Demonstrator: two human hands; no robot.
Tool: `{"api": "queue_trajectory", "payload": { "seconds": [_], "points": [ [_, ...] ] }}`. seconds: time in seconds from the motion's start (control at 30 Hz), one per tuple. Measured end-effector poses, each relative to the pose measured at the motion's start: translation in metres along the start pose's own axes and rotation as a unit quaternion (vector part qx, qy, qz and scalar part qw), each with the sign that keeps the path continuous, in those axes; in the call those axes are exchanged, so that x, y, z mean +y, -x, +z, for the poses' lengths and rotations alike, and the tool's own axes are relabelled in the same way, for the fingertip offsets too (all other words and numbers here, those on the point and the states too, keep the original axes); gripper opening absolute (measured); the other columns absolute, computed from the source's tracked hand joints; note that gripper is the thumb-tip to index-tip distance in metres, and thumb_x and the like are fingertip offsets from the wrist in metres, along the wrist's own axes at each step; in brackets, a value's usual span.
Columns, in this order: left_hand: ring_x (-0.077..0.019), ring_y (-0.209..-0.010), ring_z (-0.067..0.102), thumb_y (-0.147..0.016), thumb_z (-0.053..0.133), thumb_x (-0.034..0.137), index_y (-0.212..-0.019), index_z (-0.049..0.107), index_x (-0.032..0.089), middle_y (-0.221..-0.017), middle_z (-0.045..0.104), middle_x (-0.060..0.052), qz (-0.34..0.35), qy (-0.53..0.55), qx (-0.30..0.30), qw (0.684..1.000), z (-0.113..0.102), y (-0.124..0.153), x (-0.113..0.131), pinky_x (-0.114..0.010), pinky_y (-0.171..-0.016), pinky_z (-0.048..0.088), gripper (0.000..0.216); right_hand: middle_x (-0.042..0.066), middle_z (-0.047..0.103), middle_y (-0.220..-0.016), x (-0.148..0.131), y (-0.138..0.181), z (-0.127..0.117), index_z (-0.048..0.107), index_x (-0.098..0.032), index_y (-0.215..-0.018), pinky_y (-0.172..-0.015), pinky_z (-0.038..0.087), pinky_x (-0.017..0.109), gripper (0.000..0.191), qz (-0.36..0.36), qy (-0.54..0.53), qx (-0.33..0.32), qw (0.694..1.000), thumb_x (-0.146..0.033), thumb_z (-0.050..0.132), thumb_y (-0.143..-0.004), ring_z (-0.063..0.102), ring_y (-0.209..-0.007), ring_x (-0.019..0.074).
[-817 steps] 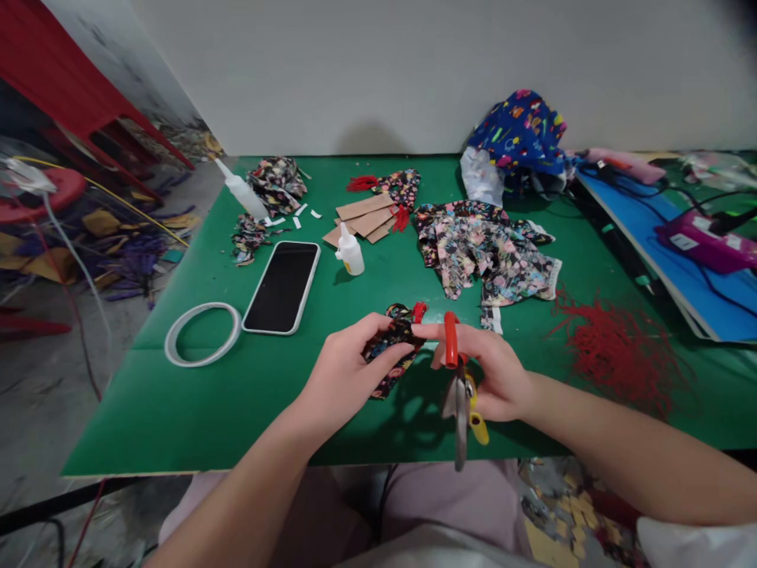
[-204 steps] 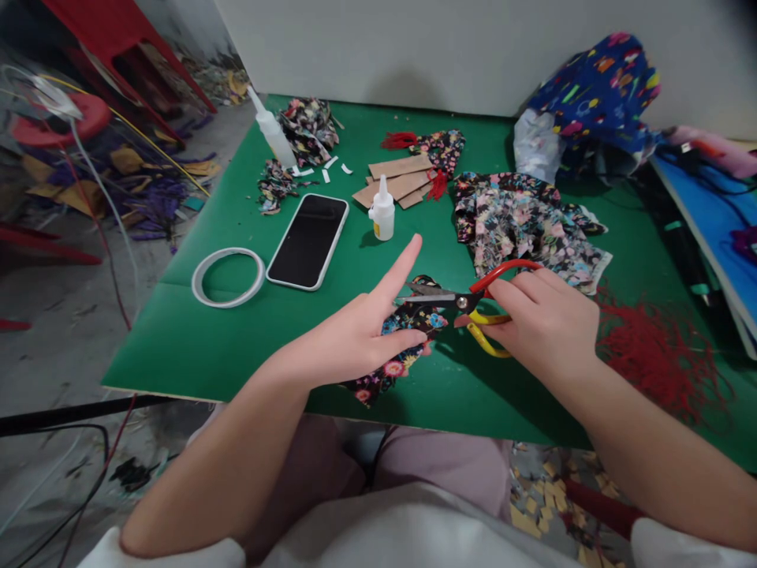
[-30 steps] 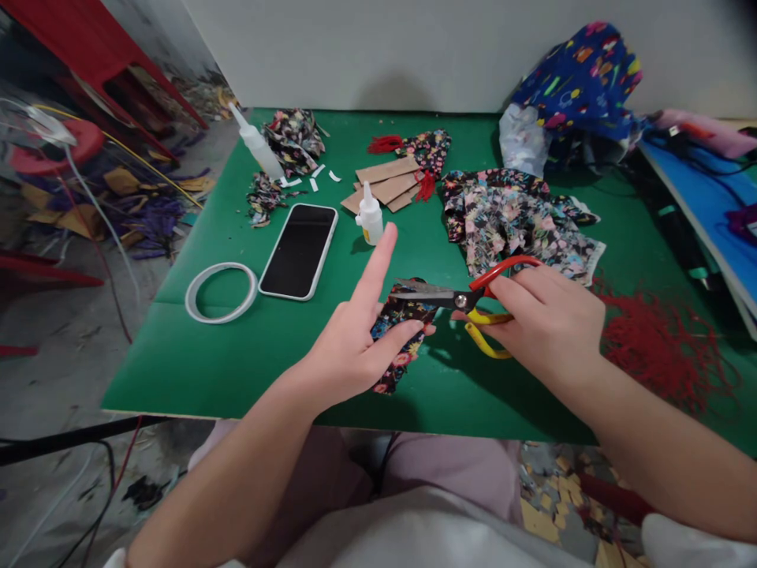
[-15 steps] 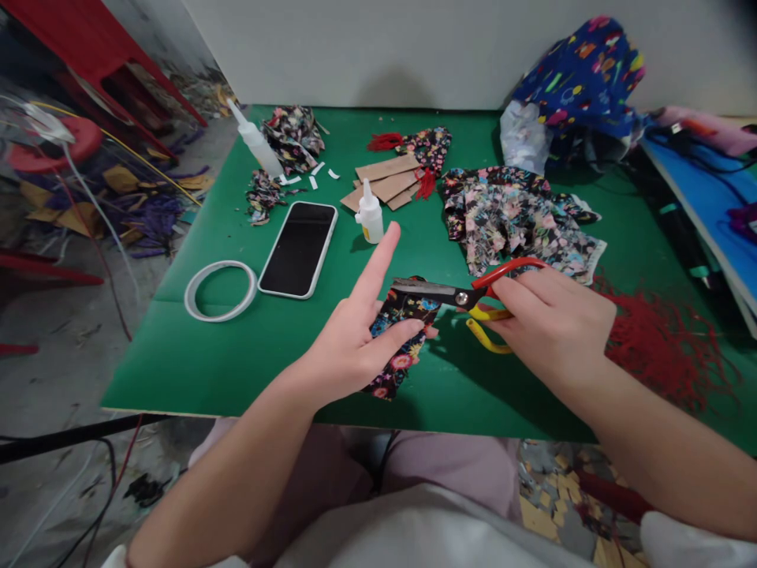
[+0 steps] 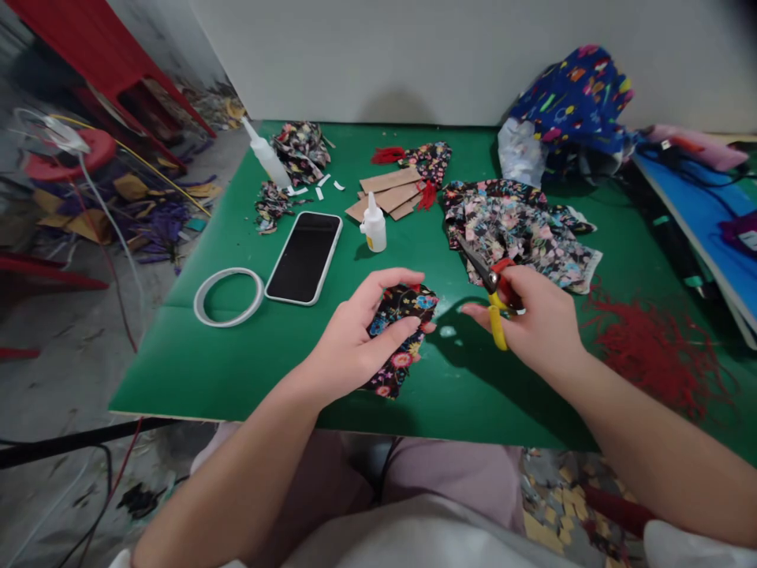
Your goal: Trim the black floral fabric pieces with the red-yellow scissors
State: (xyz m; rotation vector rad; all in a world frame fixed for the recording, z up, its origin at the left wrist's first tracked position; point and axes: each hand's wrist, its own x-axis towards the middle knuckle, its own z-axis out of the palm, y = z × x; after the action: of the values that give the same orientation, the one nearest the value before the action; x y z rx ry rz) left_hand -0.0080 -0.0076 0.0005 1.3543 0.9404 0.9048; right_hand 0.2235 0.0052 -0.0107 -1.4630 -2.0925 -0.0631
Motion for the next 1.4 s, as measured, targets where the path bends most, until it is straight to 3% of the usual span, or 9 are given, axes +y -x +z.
{"api": "queue_trajectory", "payload": {
  "seconds": [0.17, 0.37, 0.57, 0.67, 0.8, 0.93, 1.07, 1.2, 1.4],
  "points": [
    [-0.0166, -0.088, 0.067, -0.08, 0.065, 0.02, -0.103, 0.059, 0.025, -0.099, 0.066, 0.0, 0.06, -0.061, 0.068, 0.994, -0.003, -0.004, -0.003, -0.028, -0.078, 0.055, 0.025, -0.002, 0.049, -0.064, 0.003, 0.002, 0.005, 0.051, -0.021, -0.079, -0.052, 0.033, 0.024, 0.022, 0.014, -0.003, -0.033, 0.999, -0.042, 0.059, -0.08, 0.045, -0.057, 0.0122],
    [-0.017, -0.083, 0.069, -0.078, 0.067, 0.02, -0.103, 0.059, 0.025, -0.1, 0.066, -0.001, 0.07, -0.03, 0.095, 0.993, -0.003, -0.005, -0.006, -0.027, -0.071, 0.056, 0.027, -0.002, 0.049, -0.062, 0.004, 0.002, 0.007, 0.05, -0.021, -0.078, -0.051, 0.032, 0.024, 0.02, -0.014, -0.023, -0.03, 0.999, -0.039, 0.058, -0.082, 0.045, -0.055, 0.0122],
    [-0.0165, -0.081, 0.07, -0.08, 0.066, 0.018, -0.116, 0.053, 0.027, -0.099, 0.067, -0.002, 0.101, -0.048, 0.092, 0.989, -0.001, -0.003, -0.005, -0.025, -0.069, 0.059, 0.04, 0.001, 0.058, -0.066, 0.001, 0.003, 0.002, 0.055, -0.019, -0.076, -0.054, 0.035, 0.024, 0.02, -0.107, 0.033, -0.013, 0.994, -0.038, 0.061, -0.079, 0.052, -0.061, 0.0134],
    [-0.0144, -0.077, 0.07, -0.079, 0.066, 0.015, -0.122, 0.05, 0.027, -0.103, 0.067, -0.002, 0.155, -0.095, 0.12, 0.976, -0.001, -0.002, -0.007, -0.023, -0.067, 0.06, 0.048, 0.002, 0.06, -0.068, 0.002, 0.003, 0.001, 0.058, -0.018, -0.075, -0.055, 0.035, 0.025, 0.021, -0.129, 0.093, 0.015, 0.987, -0.038, 0.063, -0.077, 0.055, -0.065, 0.0143],
    [-0.0148, -0.084, 0.07, -0.076, 0.067, 0.009, -0.127, 0.046, 0.029, -0.122, 0.06, -0.004, 0.254, -0.169, 0.157, 0.939, -0.002, -0.001, -0.013, -0.023, -0.073, 0.061, 0.059, 0.002, 0.062, -0.07, 0.008, 0.003, 0.001, 0.061, -0.019, -0.078, -0.053, 0.032, 0.027, 0.021, -0.101, 0.15, 0.031, 0.983, -0.039, 0.064, -0.075, 0.056, -0.066, 0.0155],
    [-0.0162, -0.089, 0.07, -0.075, 0.067, 0.007, -0.132, 0.043, 0.028, -0.128, 0.056, -0.006, 0.305, -0.205, 0.176, 0.913, -0.004, -0.002, -0.016, -0.024, -0.076, 0.061, 0.065, 0.002, 0.06, -0.068, 0.01, 0.001, 0.0, 0.059, -0.019, -0.079, -0.057, 0.035, 0.027, 0.019, -0.081, 0.126, 0.047, 0.988, -0.037, 0.061, -0.078, 0.055, -0.066, 0.0159],
    [-0.0151, -0.089, 0.069, -0.076, 0.067, 0.007, -0.133, 0.043, 0.027, -0.129, 0.056, -0.006, 0.327, -0.224, 0.182, 0.9, -0.005, -0.003, -0.013, -0.023, -0.075, 0.06, 0.065, 0.003, 0.058, -0.07, 0.003, 0.001, -0.005, 0.056, -0.018, -0.083, -0.059, 0.037, 0.027, 0.027, -0.107, 0.06, 0.026, 0.992, -0.044, 0.062, -0.077, 0.052, -0.067, 0.0168],
    [-0.0156, -0.088, 0.068, -0.074, 0.069, 0.01, -0.131, 0.045, 0.026, -0.125, 0.059, -0.005, 0.332, -0.243, 0.196, 0.89, -0.006, -0.002, -0.011, -0.023, -0.073, 0.06, 0.064, 0.006, 0.056, -0.074, -0.001, 0.002, -0.007, 0.054, -0.017, -0.085, -0.06, 0.036, 0.03, 0.038, -0.125, 0.066, -0.008, 0.99, -0.054, 0.059, -0.077, 0.049, -0.072, 0.0197],
    [-0.019, -0.081, 0.07, -0.076, 0.068, 0.012, -0.13, 0.043, 0.036, -0.109, 0.067, -0.001, 0.269, -0.258, 0.17, 0.912, -0.004, 0.003, -0.018, -0.031, -0.069, 0.06, 0.065, 0.008, 0.06, -0.078, 0.001, 0.003, -0.005, 0.057, -0.018, -0.086, -0.062, 0.037, 0.031, 0.034, -0.107, 0.099, -0.035, 0.989, -0.051, 0.058, -0.078, 0.052, -0.077, 0.0217]
  ]
}}
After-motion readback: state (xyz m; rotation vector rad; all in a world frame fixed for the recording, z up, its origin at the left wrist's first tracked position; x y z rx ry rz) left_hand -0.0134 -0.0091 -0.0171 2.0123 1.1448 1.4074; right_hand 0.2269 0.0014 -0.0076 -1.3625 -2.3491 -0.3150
